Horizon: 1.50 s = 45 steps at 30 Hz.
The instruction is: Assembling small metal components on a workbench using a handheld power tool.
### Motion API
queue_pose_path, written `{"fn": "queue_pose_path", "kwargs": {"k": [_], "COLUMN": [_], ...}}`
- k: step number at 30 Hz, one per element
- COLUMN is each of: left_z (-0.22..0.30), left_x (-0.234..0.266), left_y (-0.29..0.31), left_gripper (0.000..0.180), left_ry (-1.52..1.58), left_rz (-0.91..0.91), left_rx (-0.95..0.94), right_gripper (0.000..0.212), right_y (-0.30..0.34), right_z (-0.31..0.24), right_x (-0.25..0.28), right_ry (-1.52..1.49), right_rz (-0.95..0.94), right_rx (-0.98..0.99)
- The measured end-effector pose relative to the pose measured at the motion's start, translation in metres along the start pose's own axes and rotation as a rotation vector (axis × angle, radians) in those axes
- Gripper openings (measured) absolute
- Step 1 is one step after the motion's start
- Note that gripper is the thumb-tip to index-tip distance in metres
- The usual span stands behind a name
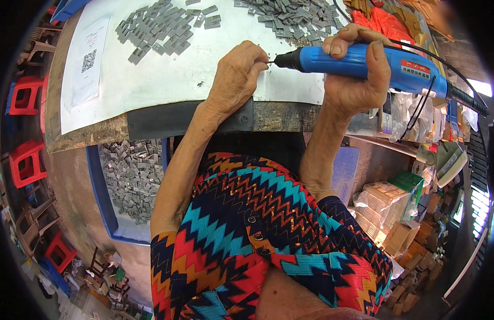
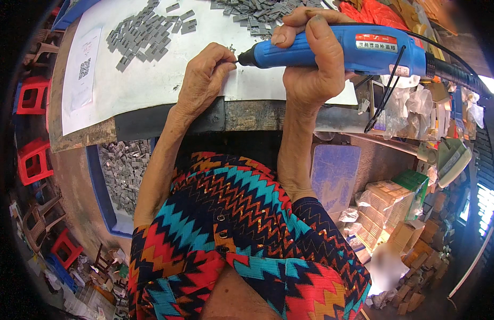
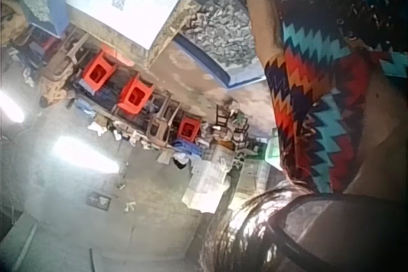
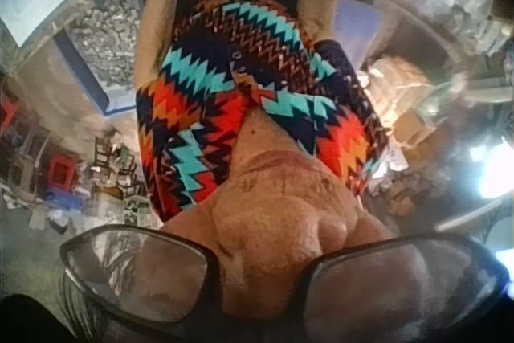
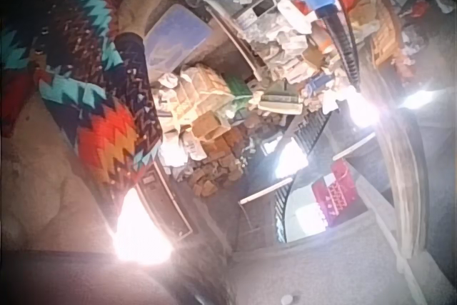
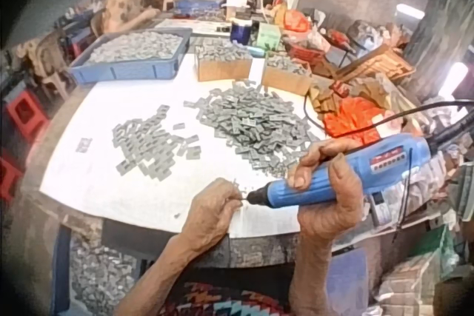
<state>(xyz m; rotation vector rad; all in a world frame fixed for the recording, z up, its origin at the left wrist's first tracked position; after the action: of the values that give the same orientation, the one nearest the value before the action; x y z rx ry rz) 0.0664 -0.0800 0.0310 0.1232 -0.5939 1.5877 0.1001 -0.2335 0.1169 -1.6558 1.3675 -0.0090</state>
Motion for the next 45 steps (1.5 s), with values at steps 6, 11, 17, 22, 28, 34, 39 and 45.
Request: {"fn": "queue_pose_path", "kwargs": {"k": [6,11,17,22,28,34,39,45], "left_z": [-0.001,-0.002,0.002,-0.005,-0.034,-0.041,-0.041,-0.041], "left_x": [0.001,0.004,0.012,0.037,0.059,0.050,0.047,0.046], "left_y": [0.001,0.001,0.002,-0.010,-0.042,-0.045,-0.044,-0.041], "left_gripper": [0.007,0.011,0.013,0.015,0.011,0.011,0.015,0.014], "left_ry": [0.015,0.020,0.047,-0.129,-0.509,-0.715,-0.741,-0.715], "left_rz": [0.013,0.007,0.060,0.139,0.303,0.304,0.291,0.225], "left_rx": [-0.004,0.051,0.051,0.061,0.009,-0.053,-0.077,-0.024], "right_gripper": [0.027,0.027,0.020,0.021,0.021,0.020,0.026,0.022], "right_y": [0.001,0.000,-0.003,-0.002,0.002,0.003,0.005,0.002], "right_z": [0.001,0.002,-0.002,-0.002,0.003,0.001,0.001,-0.002], "right_x": [-0.002,-0.005,-0.009,-0.008,-0.010,-0.007,-0.003,-0.005], "right_ry": [0.053,0.063,0.019,0.049,0.043,0.078,0.128,0.097], "right_rz": [-0.009,-0.016,0.073,0.079,0.093,0.118,0.062,0.095], "right_rx": [0.019,0.015,0.010,0.020,0.029,0.034,0.028,0.033]}}
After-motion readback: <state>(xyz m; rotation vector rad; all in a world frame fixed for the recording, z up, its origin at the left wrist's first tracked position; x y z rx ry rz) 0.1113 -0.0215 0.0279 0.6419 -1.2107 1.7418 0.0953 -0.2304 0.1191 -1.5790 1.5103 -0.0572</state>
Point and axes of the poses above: each hand's wrist, its own y-axis away from the middle knuckle, its own x-axis out of the back of the hand, z = x × y, the point moved 5 cm from there along -y, towards the middle knuckle, and after that the axes turned 9 degrees about x, right-handed, at the moved point
